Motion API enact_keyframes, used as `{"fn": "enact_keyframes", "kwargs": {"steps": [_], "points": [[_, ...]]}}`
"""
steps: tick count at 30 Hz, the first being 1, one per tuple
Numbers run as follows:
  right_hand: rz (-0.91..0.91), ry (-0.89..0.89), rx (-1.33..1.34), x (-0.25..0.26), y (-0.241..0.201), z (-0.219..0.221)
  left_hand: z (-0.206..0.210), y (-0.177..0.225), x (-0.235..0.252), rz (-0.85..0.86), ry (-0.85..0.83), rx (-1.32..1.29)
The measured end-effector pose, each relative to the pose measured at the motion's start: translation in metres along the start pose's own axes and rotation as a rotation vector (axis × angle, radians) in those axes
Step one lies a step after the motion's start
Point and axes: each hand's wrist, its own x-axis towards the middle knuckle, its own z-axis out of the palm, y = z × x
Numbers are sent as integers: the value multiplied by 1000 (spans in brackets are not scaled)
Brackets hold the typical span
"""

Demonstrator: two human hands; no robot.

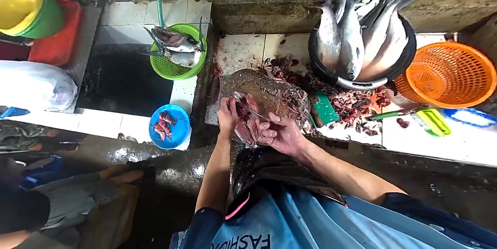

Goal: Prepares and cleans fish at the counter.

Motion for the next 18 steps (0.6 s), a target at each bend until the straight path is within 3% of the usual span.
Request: {"fn": "enact_keyframes", "kwargs": {"steps": [3, 6, 9, 12, 13, 15, 16, 18], "points": [[25, 16, 142, -14, -14, 10, 0, -3, -2, 130, -11, 120], [-19, 82, 58, -28, -30, 20, 11, -4, 4, 198, 33, 181], [-295, -8, -299, -62, -71, 42, 8, -18, 12, 40, 29, 169], [-660, 269, -714, -55, -131, 26, 0, -20, 37, -219, -6, 50], [-614, 417, -831, -40, -148, 0, 0, -18, 43, -343, -61, -36], [-348, 635, -1097, -14, -157, -57, 5, -13, 48, -579, -149, -200], [-295, 642, -1274, -16, -143, -76, 6, -9, 43, -660, -169, -268], [-269, 505, -1733, -10, -119, -69, 5, 4, 55, -695, -121, -380]]}}
